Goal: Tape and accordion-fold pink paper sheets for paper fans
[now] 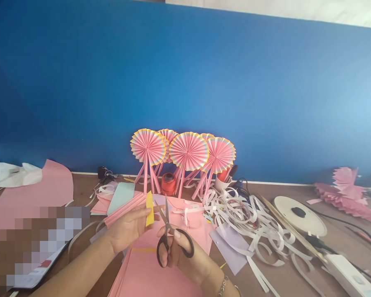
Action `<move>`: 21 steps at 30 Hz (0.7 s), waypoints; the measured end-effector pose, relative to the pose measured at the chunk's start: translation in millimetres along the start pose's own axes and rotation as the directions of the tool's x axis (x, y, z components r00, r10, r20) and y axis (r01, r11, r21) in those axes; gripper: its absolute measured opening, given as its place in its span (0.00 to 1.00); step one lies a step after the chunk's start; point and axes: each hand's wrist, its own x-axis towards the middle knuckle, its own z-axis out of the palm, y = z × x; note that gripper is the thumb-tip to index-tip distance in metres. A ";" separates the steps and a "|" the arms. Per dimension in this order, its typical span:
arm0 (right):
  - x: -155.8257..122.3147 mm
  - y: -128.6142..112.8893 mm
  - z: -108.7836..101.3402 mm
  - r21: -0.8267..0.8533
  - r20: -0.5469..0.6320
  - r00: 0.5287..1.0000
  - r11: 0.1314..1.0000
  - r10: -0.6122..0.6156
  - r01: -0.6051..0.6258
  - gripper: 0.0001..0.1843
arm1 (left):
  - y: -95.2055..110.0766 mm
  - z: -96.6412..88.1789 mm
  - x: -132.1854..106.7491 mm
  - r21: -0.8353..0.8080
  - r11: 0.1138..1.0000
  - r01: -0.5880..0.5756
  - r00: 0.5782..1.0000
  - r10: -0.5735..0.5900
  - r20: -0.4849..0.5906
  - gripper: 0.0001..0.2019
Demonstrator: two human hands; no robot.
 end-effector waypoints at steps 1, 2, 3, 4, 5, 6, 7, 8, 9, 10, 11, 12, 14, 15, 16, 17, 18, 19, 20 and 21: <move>-0.1 -1.1 -0.2 -0.013 -0.001 1.000 1.000 -0.003 0.003 0.26 | 0.0 -0.5 0.6 0.041 0.998 -0.042 0.998 0.043 -0.034 0.14; 0.2 -2.8 0.0 -0.051 -0.004 1.000 0.999 -0.011 0.011 0.26 | 0.3 -1.1 1.2 0.091 0.992 -0.089 0.993 0.096 -0.074 0.14; 0.9 -4.8 0.6 -0.113 -0.012 1.000 0.993 -0.017 0.016 0.26 | 1.1 -1.7 1.8 0.141 0.980 -0.138 0.981 0.155 -0.118 0.14; 2.0 -6.7 1.5 -0.191 -0.034 0.999 0.982 -0.018 0.011 0.25 | 2.3 -2.3 2.2 0.184 0.965 -0.184 0.964 0.214 -0.160 0.14; 3.4 -8.3 2.6 -0.279 -0.076 0.997 0.960 -0.018 -0.004 0.23 | 3.7 -2.7 2.4 0.215 0.951 -0.224 0.944 0.266 -0.194 0.13; 4.8 -9.4 3.8 -0.375 -0.139 0.990 0.927 -0.028 -0.026 0.21 | 5.3 -2.8 2.3 0.235 0.939 -0.252 0.927 0.304 -0.219 0.12; 6.1 -9.7 4.9 -0.475 -0.212 0.976 0.878 -0.057 -0.052 0.18 | 6.8 -2.6 1.9 0.249 0.932 -0.263 0.917 0.322 -0.236 0.12; 7.2 -9.5 5.9 -0.578 -0.279 0.954 0.813 -0.109 -0.076 0.16 | 8.0 -2.1 1.3 0.271 0.928 -0.257 0.912 0.325 -0.248 0.12; 7.8 -8.7 6.5 -0.681 -0.325 0.927 0.727 -0.185 -0.094 0.14 | 8.8 -1.3 0.6 0.293 0.926 -0.238 0.915 0.315 -0.253 0.12; 8.1 -7.5 6.6 -0.777 -0.341 0.899 0.621 -0.276 -0.104 0.12 | 9.2 -0.6 0.0 0.312 0.927 -0.210 0.922 0.293 -0.251 0.13; 8.0 -6.2 6.3 -0.857 -0.326 0.874 0.503 -0.360 -0.112 0.12 | 9.2 0.0 -0.4 0.328 0.927 -0.182 0.931 0.270 -0.246 0.13; 7.7 -5.0 5.5 -0.914 -0.291 0.856 0.388 -0.427 -0.117 0.13 | 8.9 0.1 -0.4 0.337 0.928 -0.161 0.939 0.250 -0.238 0.14; 6.9 -2.7 2.6 -0.976 -0.195 0.834 0.184 -0.517 -0.114 0.16 | 8.2 -1.7 0.9 0.336 0.931 -0.146 0.947 0.230 -0.225 0.15; 6.6 -1.9 0.9 -0.989 -0.145 0.824 0.093 -0.548 -0.112 0.17 | 8.1 -3.6 2.0 0.333 0.931 -0.147 0.947 0.229 -0.224 0.15; 6.4 -1.3 -0.7 -0.993 -0.101 0.813 0.012 -0.573 -0.115 0.19 | 8.1 -6.0 3.4 0.331 0.932 -0.147 0.947 0.229 -0.226 0.15; 6.3 -0.9 -2.1 -0.990 -0.066 0.803 -0.059 -0.593 -0.125 0.19 | 8.3 -8.6 4.7 0.331 0.933 -0.145 0.946 0.228 -0.231 0.15; 6.3 -0.8 -3.0 -0.983 -0.042 0.790 -0.118 -0.611 -0.143 0.20 | 8.4 -11.0 5.8 0.335 0.932 -0.140 0.944 0.228 -0.238 0.15; 6.3 -0.8 -3.4 -0.972 -0.027 0.780 -0.166 -0.625 -0.166 0.20 | 8.2 -13.0 6.7 0.346 0.929 -0.135 0.942 0.228 -0.247 0.15; 6.3 -0.9 -3.3 -0.961 -0.018 0.773 -0.203 -0.634 -0.188 0.20 | 7.6 -14.2 7.2 0.363 0.923 -0.129 0.939 0.231 -0.253 0.15; 6.3 -1.2 -2.8 -0.950 -0.009 0.768 -0.234 -0.640 -0.206 0.19 | 6.4 -14.5 7.4 0.386 0.914 -0.124 0.938 0.235 -0.256 0.15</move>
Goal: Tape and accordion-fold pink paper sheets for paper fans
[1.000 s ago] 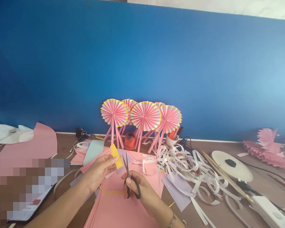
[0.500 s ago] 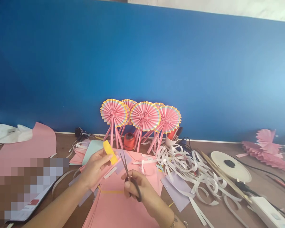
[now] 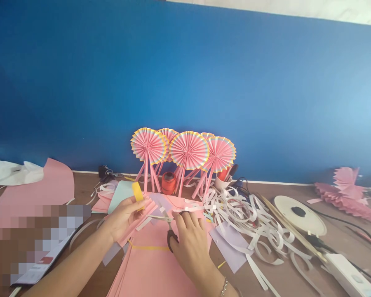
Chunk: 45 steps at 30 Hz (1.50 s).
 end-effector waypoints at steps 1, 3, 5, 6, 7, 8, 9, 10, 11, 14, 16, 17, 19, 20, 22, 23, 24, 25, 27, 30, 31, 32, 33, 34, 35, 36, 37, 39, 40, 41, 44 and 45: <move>0.0 -0.7 -0.5 -0.029 -0.010 1.000 1.000 -0.008 0.008 0.19 | -1.3 1.1 -0.6 0.029 1.000 -0.005 1.000 0.005 -0.001 0.15; -0.2 -2.6 -1.5 -0.073 -0.024 0.999 0.997 -0.030 0.028 0.19 | -3.9 5.1 -3.0 0.092 0.996 -0.017 1.000 0.017 0.004 0.14; -0.8 -4.3 -1.9 -0.104 -0.034 0.998 0.993 -0.053 0.049 0.19 | -5.8 10.0 -5.7 0.151 0.988 -0.029 1.000 0.027 0.013 0.11; -1.2 -4.8 -1.7 -0.113 -0.037 0.997 0.992 -0.064 0.060 0.19 | -6.3 12.2 -6.7 0.176 0.984 -0.034 0.999 0.032 0.016 0.10; -1.7 -5.2 -1.2 -0.119 -0.038 0.997 0.990 -0.074 0.069 0.19 | -6.6 14.0 -7.5 0.197 0.980 -0.041 0.999 0.038 0.019 0.09; -2.2 -5.4 -0.5 -0.123 -0.040 0.996 0.989 -0.083 0.077 0.19 | -6.7 15.4 -8.1 0.213 0.976 -0.047 0.999 0.043 0.020 0.08; -2.6 -5.5 0.4 -0.125 -0.039 0.995 0.989 -0.089 0.083 0.20 | -6.6 16.4 -8.4 0.225 0.973 -0.052 0.999 0.048 0.022 0.08; -2.9 -5.6 1.2 -0.125 -0.038 0.995 0.988 -0.094 0.089 0.20 | -6.6 17.1 -8.7 0.234 0.971 -0.057 0.998 0.053 0.024 0.08; -3.2 -5.6 2.0 -0.125 -0.037 0.995 0.988 -0.097 0.092 0.20 | -6.6 17.5 -8.9 0.241 0.968 -0.063 0.998 0.058 0.027 0.09; -3.2 -5.5 3.1 -0.137 -0.033 0.994 0.986 -0.101 0.096 0.21 | -7.2 17.3 -9.5 0.253 0.965 -0.073 0.997 0.062 0.050 0.10; -2.5 -4.5 2.4 -0.162 -0.025 0.996 0.983 -0.086 0.081 0.21 | -7.8 15.8 -9.6 0.252 0.965 -0.074 0.996 0.058 0.071 0.11; -2.0 -3.4 1.7 -0.180 -0.019 0.997 0.982 -0.069 0.064 0.21 | -8.0 14.7 -9.4 0.249 0.966 -0.071 0.996 0.054 0.078 0.12; -0.1 0.6 0.0 -0.212 -0.010 1.000 0.977 -0.020 0.018 0.21 | -8.3 11.9 -8.1 0.241 0.969 -0.060 0.996 0.042 0.077 0.13; 1.4 3.3 -0.9 -0.212 -0.010 1.000 0.977 0.011 -0.013 0.21 | -8.4 10.4 -7.2 0.237 0.970 -0.051 0.997 0.035 0.070 0.14; 5.4 9.6 -2.5 -0.135 -0.016 0.996 0.986 0.092 -0.094 0.19 | -8.7 8.3 -5.3 0.232 0.972 -0.033 0.998 0.021 0.054 0.16; 7.8 12.4 -3.3 -0.042 -0.016 0.989 0.988 0.146 -0.147 0.17 | -8.9 7.9 -4.5 0.232 0.972 -0.026 0.999 0.016 0.046 0.16; 10.3 14.7 -4.0 0.083 -0.002 0.978 0.975 0.207 -0.206 0.14 | -9.3 8.2 -4.1 0.236 0.972 -0.024 0.999 0.015 0.040 0.16; 12.7 16.0 -4.6 0.227 0.028 0.963 0.936 0.269 -0.269 0.11 | -9.8 9.2 -4.0 0.243 0.970 -0.025 0.999 0.016 0.038 0.16; 16.3 15.7 -5.8 0.484 0.135 0.921 0.787 0.365 -0.383 0.09 | -11.6 13.0 -5.1 0.266 0.964 -0.031 0.999 0.019 0.047 0.14; 17.2 9.4 -6.7 0.663 0.275 0.870 0.575 0.409 -0.480 0.13 | -15.1 21.7 -9.4 0.305 0.951 -0.043 0.996 0.016 0.089 0.10; 16.4 6.6 -6.7 0.690 0.296 0.867 0.538 0.401 -0.485 0.14 | -16.3 24.7 -11.2 0.316 0.948 -0.046 0.995 0.014 0.103 0.09; 15.3 3.8 -6.6 0.713 0.307 0.869 0.511 0.387 -0.480 0.14 | -17.3 27.5 -13.0 0.325 0.944 -0.050 0.993 0.014 0.114 0.08; 14.1 1.0 -6.4 0.734 0.311 0.874 0.490 0.372 -0.470 0.14 | -18.2 30.0 -14.8 0.333 0.941 -0.054 0.992 0.014 0.123 0.07; 13.0 -1.6 -6.3 0.753 0.314 0.878 0.470 0.360 -0.461 0.13 | -19.0 32.1 -16.3 0.338 0.939 -0.057 0.991 0.014 0.130 0.07; 12.2 -3.9 -6.2 0.766 0.315 0.881 0.453 0.352 -0.455 0.12 | -19.6 33.8 -17.6 0.342 0.938 -0.058 0.991 0.012 0.135 0.07; 11.8 -5.5 -6.2 0.775 0.315 0.883 0.442 0.348 -0.451 0.12 | -20.3 35.0 -18.5 0.345 0.937 -0.057 0.991 0.010 0.137 0.07; 12.0 -6.2 -6.4 0.778 0.313 0.884 0.440 0.346 -0.448 0.12 | -20.9 35.7 -19.0 0.346 0.937 -0.054 0.991 0.007 0.136 0.07; 14.4 -2.3 -7.4 0.763 0.294 0.886 0.470 0.359 -0.443 0.11 | -22.4 35.9 -18.6 0.347 0.937 -0.043 0.992 -0.002 0.128 0.08; 16.5 3.1 -8.1 0.745 0.272 0.888 0.503 0.371 -0.439 0.10 | -23.2 35.5 -17.8 0.347 0.937 -0.036 0.993 -0.006 0.118 0.08; 19.0 10.9 -8.9 0.709 0.245 0.889 0.555 0.386 -0.436 0.10 | -24.0 34.8 -16.9 0.347 0.938 -0.027 0.994 -0.010 0.105 0.09; 26.7 46.0 -11.0 0.489 0.164 0.902 0.762 0.399 -0.425 0.14 | -25.5 32.6 -14.1 0.338 0.941 0.001 0.998 -0.023 0.061 0.10; 28.4 58.6 -10.9 0.444 0.158 0.903 0.788 0.399 -0.426 0.15 | -25.5 32.0 -13.6 0.332 0.943 0.009 0.999 -0.026 0.045 0.11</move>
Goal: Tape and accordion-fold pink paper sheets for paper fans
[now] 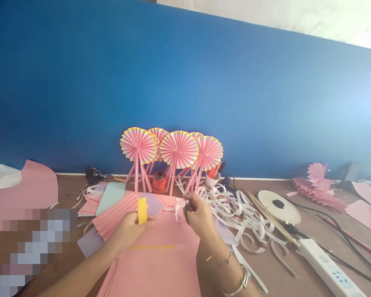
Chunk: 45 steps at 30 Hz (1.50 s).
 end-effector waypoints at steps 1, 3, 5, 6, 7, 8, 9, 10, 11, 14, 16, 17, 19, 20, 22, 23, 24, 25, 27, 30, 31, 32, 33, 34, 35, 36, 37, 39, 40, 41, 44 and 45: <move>5.6 8.9 -4.5 -0.033 -0.006 1.000 0.999 0.000 0.000 0.16 | 0.0 -0.3 0.2 -0.006 1.000 0.006 1.000 -0.006 -0.013 0.12; 12.5 23.3 -8.1 -0.085 0.016 1.000 0.996 -0.008 0.009 0.15 | 0.6 -0.4 0.0 -0.019 1.000 0.011 0.999 -0.012 -0.031 0.13; 14.3 31.3 -4.4 -0.110 0.056 0.998 0.993 -0.028 0.034 0.15 | 1.1 -0.1 -0.5 -0.033 0.999 0.010 0.999 -0.012 -0.037 0.14; 14.0 32.9 -0.9 -0.117 0.073 0.996 0.992 -0.044 0.052 0.16 | 1.2 0.1 -0.6 -0.040 0.999 0.009 0.999 -0.010 -0.034 0.14; 13.5 33.3 3.0 -0.122 0.084 0.995 0.990 -0.061 0.071 0.17 | 1.2 0.2 -0.7 -0.050 0.999 0.008 1.000 -0.010 -0.028 0.14; 13.3 32.7 6.8 -0.130 0.088 0.993 0.988 -0.078 0.089 0.18 | 1.0 0.3 -0.6 -0.061 0.998 0.008 1.000 -0.010 -0.021 0.14; 13.6 31.6 10.1 -0.144 0.087 0.992 0.984 -0.092 0.104 0.18 | 0.7 0.3 -0.5 -0.073 0.997 0.010 1.000 -0.011 -0.013 0.14; 14.5 30.1 12.8 -0.165 0.085 0.991 0.980 -0.101 0.114 0.18 | 0.4 0.2 -0.4 -0.084 0.996 0.013 1.000 -0.014 -0.003 0.15; 16.1 28.5 14.9 -0.195 0.081 0.991 0.974 -0.103 0.117 0.18 | 0.2 -0.1 -0.5 -0.095 0.995 0.020 1.000 -0.019 0.005 0.15; 23.0 23.9 18.2 -0.313 0.076 0.994 0.944 -0.082 0.102 0.18 | -0.1 -1.0 -1.9 -0.113 0.992 0.047 0.999 -0.045 0.020 0.14; 27.0 21.0 19.8 -0.391 0.082 0.994 0.916 -0.068 0.095 0.18 | 0.1 -1.6 -3.0 -0.125 0.990 0.063 0.998 -0.060 0.022 0.14; 28.3 19.7 20.8 -0.426 0.086 0.994 0.900 -0.064 0.095 0.18 | 0.1 -1.8 -3.1 -0.134 0.989 0.069 0.998 -0.066 0.026 0.14; 29.3 17.3 23.0 -0.491 0.092 0.994 0.865 -0.061 0.099 0.17 | -0.3 -2.0 -2.3 -0.159 0.984 0.079 0.996 -0.074 0.041 0.15; 29.2 16.3 24.3 -0.521 0.094 0.994 0.848 -0.063 0.103 0.16 | -0.7 -2.1 -1.5 -0.174 0.981 0.084 0.996 -0.077 0.049 0.16; 28.1 14.3 26.5 -0.572 0.095 0.993 0.812 -0.075 0.116 0.16 | -2.0 -2.6 0.5 -0.204 0.975 0.093 0.995 -0.082 0.061 0.17; 27.3 13.2 27.2 -0.593 0.093 0.992 0.795 -0.084 0.123 0.16 | -2.8 -3.0 1.4 -0.217 0.971 0.095 0.995 -0.083 0.062 0.17; 26.4 11.8 27.4 -0.613 0.086 0.992 0.780 -0.094 0.127 0.17 | -3.5 -3.6 2.2 -0.229 0.969 0.097 0.995 -0.085 0.061 0.17; 25.3 10.2 27.0 -0.631 0.076 0.992 0.766 -0.102 0.127 0.17 | -4.0 -4.3 2.7 -0.240 0.966 0.098 0.994 -0.087 0.059 0.17; 22.6 6.1 24.0 -0.660 0.046 0.993 0.743 -0.111 0.114 0.16 | -4.5 -5.9 3.3 -0.265 0.959 0.104 0.994 -0.093 0.054 0.18; 17.0 -1.0 14.1 -0.681 -0.017 0.991 0.727 -0.129 0.083 0.16 | -2.9 -8.4 3.4 -0.309 0.946 0.102 0.995 -0.095 0.040 0.20; 14.8 -2.9 10.0 -0.674 -0.049 0.988 0.735 -0.148 0.077 0.17 | -1.7 -9.2 3.2 -0.323 0.942 0.095 0.995 -0.089 0.032 0.20; 12.6 -4.3 5.7 -0.658 -0.074 0.983 0.749 -0.170 0.080 0.18 | -0.3 -10.0 2.9 -0.335 0.938 0.084 0.996 -0.080 0.023 0.20; 10.4 -5.0 1.5 -0.642 -0.085 0.979 0.761 -0.187 0.090 0.18 | 1.4 -10.8 2.5 -0.346 0.936 0.070 0.997 -0.070 0.012 0.21; 8.2 -5.2 -2.4 -0.637 -0.078 0.979 0.765 -0.189 0.097 0.18 | 3.2 -11.6 1.9 -0.354 0.933 0.057 0.998 -0.060 0.002 0.21; 6.1 -5.0 -5.9 -0.644 -0.056 0.983 0.758 -0.175 0.098 0.18 | 5.1 -12.4 1.2 -0.359 0.932 0.044 0.999 -0.051 -0.009 0.21; 4.1 -4.8 -8.8 -0.668 -0.025 0.989 0.738 -0.147 0.093 0.16 | 7.0 -13.0 0.4 -0.362 0.932 0.033 0.999 -0.043 -0.019 0.20; 2.2 -5.2 -11.0 -0.696 -0.004 0.993 0.713 -0.115 0.080 0.15 | 9.0 -13.4 -0.6 -0.365 0.931 0.022 0.999 -0.035 -0.030 0.19; -1.7 -8.8 -12.1 -0.679 -0.019 0.997 0.733 -0.076 0.043 0.13 | 12.7 -13.4 -2.7 -0.369 0.929 -0.002 0.998 -0.018 -0.052 0.18; -3.9 -12.6 -10.6 -0.596 -0.035 0.997 0.802 -0.067 0.032 0.12 | 14.3 -12.9 -3.9 -0.371 0.928 -0.015 0.998 -0.011 -0.067 0.18; -6.3 -17.5 -7.6 -0.455 -0.041 0.998 0.890 -0.055 0.031 0.12 | 15.9 -12.0 -5.1 -0.373 0.927 -0.026 0.996 -0.008 -0.087 0.18; -16.1 -35.5 9.3 0.179 0.117 0.993 0.983 0.015 -0.036 0.13 | 20.0 -7.6 -8.9 -0.372 0.927 -0.043 0.990 -0.009 -0.139 0.22; -19.8 -41.1 16.2 0.342 0.213 0.976 0.932 0.048 -0.120 0.16 | 21.1 -6.0 -10.1 -0.372 0.927 -0.054 0.988 -0.003 -0.153 0.22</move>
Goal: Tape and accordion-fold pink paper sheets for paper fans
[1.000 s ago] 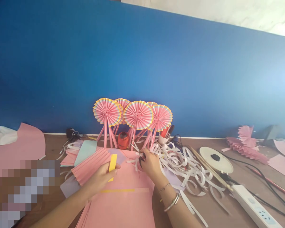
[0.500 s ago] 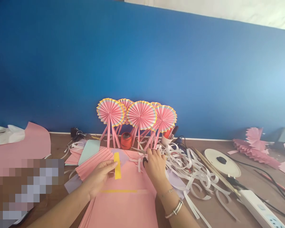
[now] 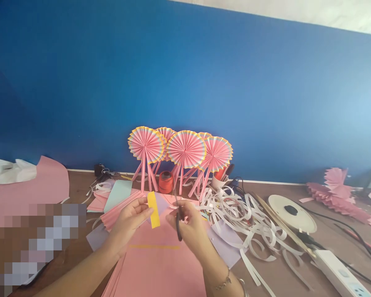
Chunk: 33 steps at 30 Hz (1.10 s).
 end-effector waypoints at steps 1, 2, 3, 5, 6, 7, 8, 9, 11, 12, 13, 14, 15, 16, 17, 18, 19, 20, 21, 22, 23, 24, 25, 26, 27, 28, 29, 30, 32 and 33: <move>-2.4 -1.6 8.4 0.138 0.093 0.994 0.988 0.061 -0.073 0.19 | 0.4 1.6 -1.4 0.000 1.000 -0.011 1.000 0.011 -0.009 0.22; -4.7 -2.5 15.7 0.235 0.154 0.982 0.962 0.106 -0.141 0.22 | 0.7 2.9 -2.5 0.003 1.000 -0.020 1.000 0.020 -0.015 0.22; -6.7 -2.9 21.5 0.302 0.191 0.972 0.934 0.137 -0.191 0.23 | 0.8 3.9 -3.5 0.005 1.000 -0.026 0.999 0.026 -0.020 0.21; -9.4 -2.8 28.0 0.371 0.197 0.967 0.900 0.164 -0.228 0.24 | 0.0 5.0 -4.7 0.010 1.000 -0.022 1.000 0.022 -0.017 0.20; -10.2 -2.5 29.1 0.388 0.173 0.972 0.896 0.158 -0.215 0.24 | -0.9 5.1 -4.9 0.016 1.000 -0.010 1.000 0.010 0.001 0.20; -10.6 -2.1 29.3 0.395 0.144 0.979 0.898 0.147 -0.193 0.23 | -2.2 5.0 -5.0 0.030 1.000 0.006 1.000 -0.007 0.029 0.18; -10.6 -1.8 28.8 0.392 0.115 0.984 0.904 0.136 -0.171 0.22 | -3.7 4.7 -4.9 0.050 0.998 0.026 0.998 -0.029 0.062 0.17; -10.5 -1.7 28.0 0.383 0.089 0.988 0.911 0.130 -0.154 0.22 | -5.4 4.2 -4.7 0.075 0.996 0.046 0.994 -0.053 0.091 0.15; -9.9 -1.9 26.1 0.360 0.065 0.989 0.921 0.136 -0.150 0.23 | -8.5 2.9 -3.9 0.117 0.990 0.073 0.988 -0.088 0.124 0.13; -9.8 -2.3 25.3 0.349 0.067 0.987 0.924 0.145 -0.159 0.24 | -9.6 2.0 -3.3 0.122 0.990 0.075 0.988 -0.090 0.125 0.13; -9.7 -2.7 24.6 0.338 0.077 0.985 0.926 0.152 -0.169 0.24 | -10.3 0.9 -2.4 0.114 0.991 0.072 0.989 -0.085 0.118 0.13; -9.8 -2.9 24.1 0.327 0.096 0.984 0.928 0.153 -0.177 0.24 | -10.5 -0.4 -1.2 0.100 0.993 0.065 0.991 -0.075 0.107 0.13; -10.1 -3.0 23.8 0.314 0.126 0.981 0.932 0.151 -0.183 0.24 | -10.4 -1.7 0.3 0.084 0.995 0.057 0.993 -0.065 0.095 0.13; -10.5 -2.6 23.6 0.294 0.165 0.975 0.936 0.150 -0.194 0.24 | -9.9 -3.2 2.1 0.065 0.997 0.050 0.995 -0.055 0.082 0.14; -11.0 -1.8 23.8 0.270 0.212 0.965 0.940 0.152 -0.207 0.24 | -9.2 -4.6 4.0 0.043 0.998 0.043 0.997 -0.046 0.069 0.14; -11.5 -0.6 24.2 0.247 0.262 0.952 0.943 0.157 -0.223 0.24 | -8.3 -5.9 6.0 0.019 0.999 0.037 0.998 -0.038 0.058 0.15; -12.0 0.9 24.9 0.228 0.307 0.937 0.944 0.164 -0.239 0.25 | -7.3 -7.1 7.8 -0.007 0.999 0.033 0.998 -0.032 0.048 0.15; -12.6 2.5 25.8 0.212 0.347 0.922 0.944 0.171 -0.254 0.25 | -6.3 -8.0 9.2 -0.033 0.999 0.031 0.999 -0.029 0.041 0.16; -13.1 4.1 26.9 0.198 0.380 0.908 0.943 0.176 -0.266 0.26 | -5.4 -8.6 10.3 -0.058 0.998 0.031 0.999 -0.029 0.038 0.16; -13.6 5.6 28.2 0.188 0.405 0.897 0.944 0.177 -0.271 0.26 | -4.5 -8.8 10.8 -0.080 0.996 0.035 0.999 -0.032 0.037 0.17; -14.1 6.9 29.4 0.184 0.424 0.889 0.945 0.174 -0.272 0.26 | -3.8 -8.8 10.9 -0.100 0.994 0.041 0.999 -0.037 0.038 0.17; -14.7 7.9 30.6 0.183 0.437 0.884 0.945 0.168 -0.270 0.26 | -3.3 -8.5 10.6 -0.116 0.992 0.049 0.998 -0.045 0.042 0.17; -15.3 8.7 31.7 0.186 0.442 0.882 0.946 0.161 -0.266 0.26 | -2.9 -8.0 10.0 -0.130 0.990 0.058 0.997 -0.052 0.048 0.17; -16.0 9.3 32.7 0.194 0.443 0.883 0.946 0.153 -0.261 0.25 | -2.8 -7.5 9.2 -0.142 0.988 0.067 0.997 -0.060 0.054 0.17; -16.6 9.7 33.5 0.201 0.440 0.886 0.945 0.147 -0.257 0.25 | -2.8 -6.9 8.2 -0.152 0.986 0.075 0.996 -0.067 0.060 0.17; -17.3 9.9 34.2 0.206 0.434 0.890 0.946 0.142 -0.251 0.24 | -3.0 -6.4 7.3 -0.161 0.984 0.082 0.995 -0.072 0.064 0.17; -17.9 9.9 34.7 0.207 0.429 0.893 0.947 0.139 -0.247 0.24 | -3.2 -6.0 6.5 -0.169 0.982 0.087 0.995 -0.076 0.068 0.17; -18.4 9.8 35.2 0.207 0.423 0.896 0.948 0.136 -0.242 0.24 | -3.5 -5.6 5.8 -0.176 0.980 0.091 0.994 -0.079 0.071 0.17; -19.2 9.3 36.1 0.206 0.416 0.899 0.949 0.135 -0.238 0.23 | -3.7 -5.0 4.7 -0.188 0.977 0.097 0.994 -0.085 0.070 0.16; -19.4 9.1 36.5 0.207 0.413 0.901 0.950 0.133 -0.235 0.23 | -3.7 -4.6 4.3 -0.193 0.976 0.100 0.994 -0.088 0.068 0.16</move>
